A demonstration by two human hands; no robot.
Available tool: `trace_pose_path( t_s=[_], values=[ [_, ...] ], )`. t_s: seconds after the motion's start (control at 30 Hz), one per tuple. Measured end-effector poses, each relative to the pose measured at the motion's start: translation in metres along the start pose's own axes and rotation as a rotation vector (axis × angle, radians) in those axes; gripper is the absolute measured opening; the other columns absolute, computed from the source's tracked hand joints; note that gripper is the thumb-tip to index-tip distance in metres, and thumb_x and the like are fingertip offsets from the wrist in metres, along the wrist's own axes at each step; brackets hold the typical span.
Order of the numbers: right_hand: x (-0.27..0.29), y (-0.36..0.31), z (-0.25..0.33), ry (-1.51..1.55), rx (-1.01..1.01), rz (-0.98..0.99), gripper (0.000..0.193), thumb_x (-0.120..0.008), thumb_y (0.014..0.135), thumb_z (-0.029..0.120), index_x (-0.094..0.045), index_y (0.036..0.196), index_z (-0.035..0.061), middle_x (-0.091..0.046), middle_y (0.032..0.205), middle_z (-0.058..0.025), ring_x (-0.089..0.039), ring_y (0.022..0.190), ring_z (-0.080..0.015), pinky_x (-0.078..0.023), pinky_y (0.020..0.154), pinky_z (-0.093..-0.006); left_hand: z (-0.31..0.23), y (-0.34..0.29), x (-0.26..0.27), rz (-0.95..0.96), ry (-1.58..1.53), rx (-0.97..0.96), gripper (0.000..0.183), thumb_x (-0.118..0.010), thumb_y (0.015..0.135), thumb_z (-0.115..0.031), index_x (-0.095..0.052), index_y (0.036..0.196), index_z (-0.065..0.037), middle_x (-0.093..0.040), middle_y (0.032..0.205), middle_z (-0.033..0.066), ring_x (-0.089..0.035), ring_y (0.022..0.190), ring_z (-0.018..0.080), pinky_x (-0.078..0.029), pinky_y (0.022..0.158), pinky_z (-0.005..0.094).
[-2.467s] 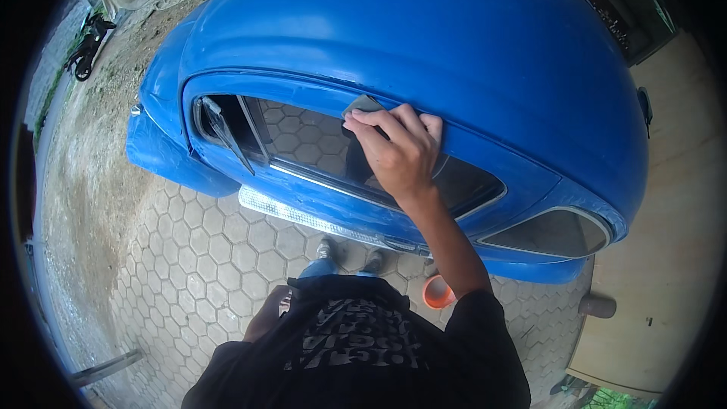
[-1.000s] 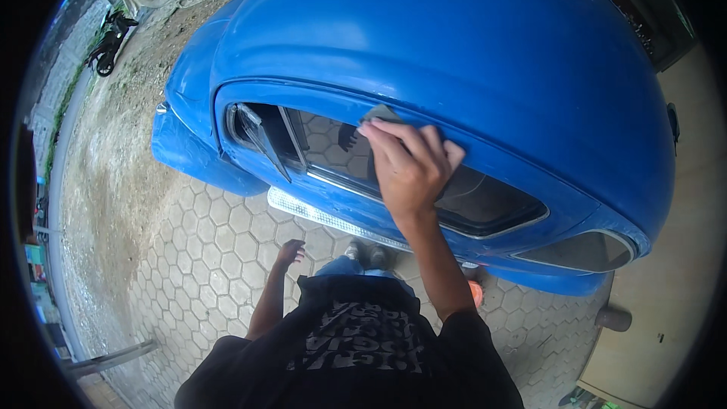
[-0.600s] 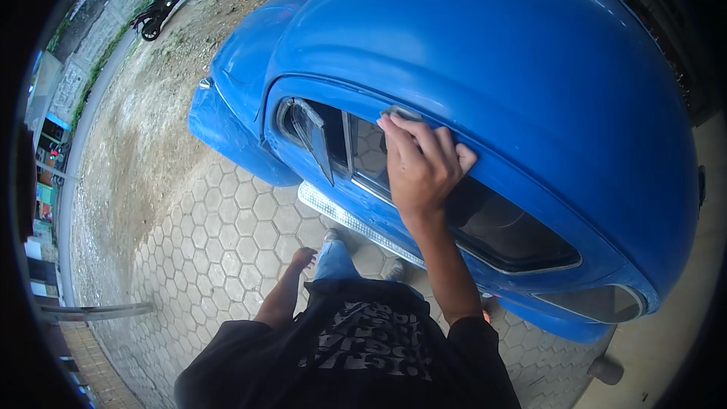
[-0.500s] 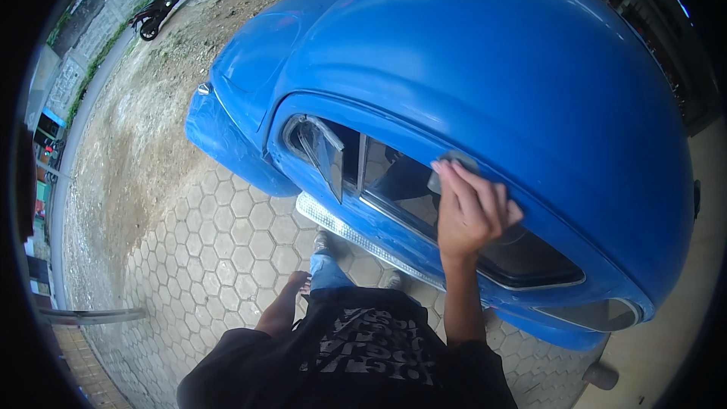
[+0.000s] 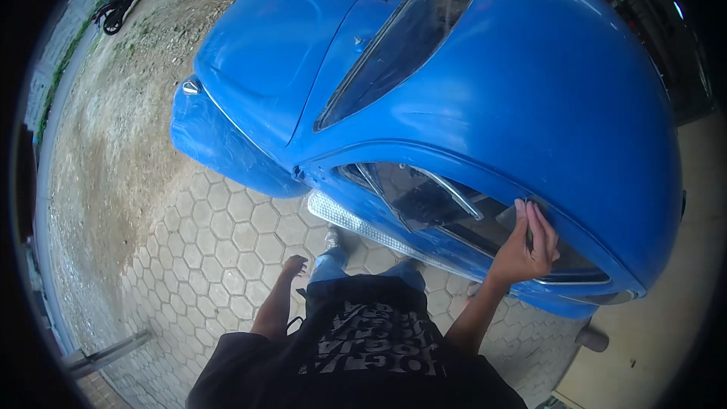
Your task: The person wets sandpaper in a bucket of water and sands the window frames and body panels of a car by hand.
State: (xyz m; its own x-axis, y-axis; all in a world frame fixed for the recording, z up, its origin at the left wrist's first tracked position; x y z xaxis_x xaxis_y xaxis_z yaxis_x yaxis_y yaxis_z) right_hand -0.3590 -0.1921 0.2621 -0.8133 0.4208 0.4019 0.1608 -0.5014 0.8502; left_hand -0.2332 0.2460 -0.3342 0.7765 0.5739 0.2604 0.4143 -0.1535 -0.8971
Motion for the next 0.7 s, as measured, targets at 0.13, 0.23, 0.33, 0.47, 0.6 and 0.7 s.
trace_pose_path(
  t_s=[0.13,0.23,0.33,0.47,0.6,0.7],
  values=[
    [-0.035,-0.017,0.04,0.038,-0.033,0.03,0.019,-0.08,0.065,0.006,-0.074,0.081,0.0136,-0.069,0.08,0.0077,-0.061,0.072,-0.0086,-0.037,0.069,-0.0247,-0.043,0.018,0.056,0.016,0.093,-0.057,0.034,-0.051,0.086,-0.03,-0.059,0.111,-0.008,-0.065,0.089,0.0117,-0.063,0.068,0.0222,-0.051,0.056,0.0363],
    [-0.049,-0.017,0.06,0.007,0.041,0.131,0.021,-0.082,0.063,0.007,-0.074,0.081,0.0154,-0.069,0.08,0.0076,-0.06,0.072,-0.009,-0.037,0.069,-0.0249,-0.058,0.027,0.083,0.079,0.296,-0.038,0.032,-0.051,0.086,-0.03,-0.059,0.108,-0.009,-0.064,0.089,0.01,-0.062,0.067,0.02,-0.051,0.057,0.0353],
    [-0.033,-0.011,0.037,-0.02,0.022,0.15,0.023,-0.082,0.06,0.006,-0.074,0.08,0.0155,-0.069,0.08,0.0069,-0.06,0.071,-0.0097,-0.037,0.068,-0.0251,-0.083,0.025,0.099,0.057,0.222,-0.089,0.031,-0.051,0.085,-0.03,-0.06,0.107,-0.01,-0.063,0.087,0.0083,-0.062,0.067,0.0184,-0.05,0.056,0.0342],
    [-0.021,-0.013,0.018,0.075,-0.082,0.002,0.022,-0.082,0.061,0.003,-0.074,0.079,0.0132,-0.069,0.078,0.0049,-0.06,0.071,-0.0107,-0.038,0.068,-0.0253,-0.135,-0.005,0.09,-0.082,-0.023,-0.172,0.028,-0.048,0.087,-0.022,-0.063,0.104,-0.005,-0.064,0.078,0.0116,-0.061,0.057,0.0192,-0.051,0.05,0.0319],
    [-0.026,-0.013,0.024,0.161,-0.108,0.11,0.022,-0.08,0.063,0.002,-0.074,0.081,0.0129,-0.069,0.079,0.0045,-0.059,0.072,-0.0116,-0.04,0.069,-0.0259,-0.123,-0.005,0.075,0.017,0.096,-0.132,0.025,-0.049,0.087,-0.024,-0.063,0.101,-0.008,-0.063,0.077,0.0094,-0.059,0.056,0.0174,-0.049,0.05,0.0314],
    [-0.026,-0.015,0.014,0.306,-0.042,0.208,0.027,-0.076,0.063,-0.001,-0.074,0.086,0.0122,-0.069,0.085,0.0019,-0.059,0.074,-0.0145,-0.043,0.072,-0.0275,-0.11,-0.009,0.071,0.007,0.172,0.1,0.021,-0.051,0.088,-0.024,-0.062,0.097,-0.008,-0.062,0.076,0.0082,-0.057,0.053,0.0157,-0.047,0.047,0.0302]
  ],
)
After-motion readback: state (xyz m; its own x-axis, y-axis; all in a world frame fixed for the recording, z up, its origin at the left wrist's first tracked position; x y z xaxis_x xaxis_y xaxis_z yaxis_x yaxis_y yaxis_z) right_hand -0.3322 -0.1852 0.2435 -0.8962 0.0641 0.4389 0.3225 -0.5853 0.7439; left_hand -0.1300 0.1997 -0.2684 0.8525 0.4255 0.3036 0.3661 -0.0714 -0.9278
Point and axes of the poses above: each hand's wrist, its own y-axis towards the middle knuckle, its own x-axis out of the back of the hand, z = x × y, the point moved 7 cm from there along y, towards the middle knuckle
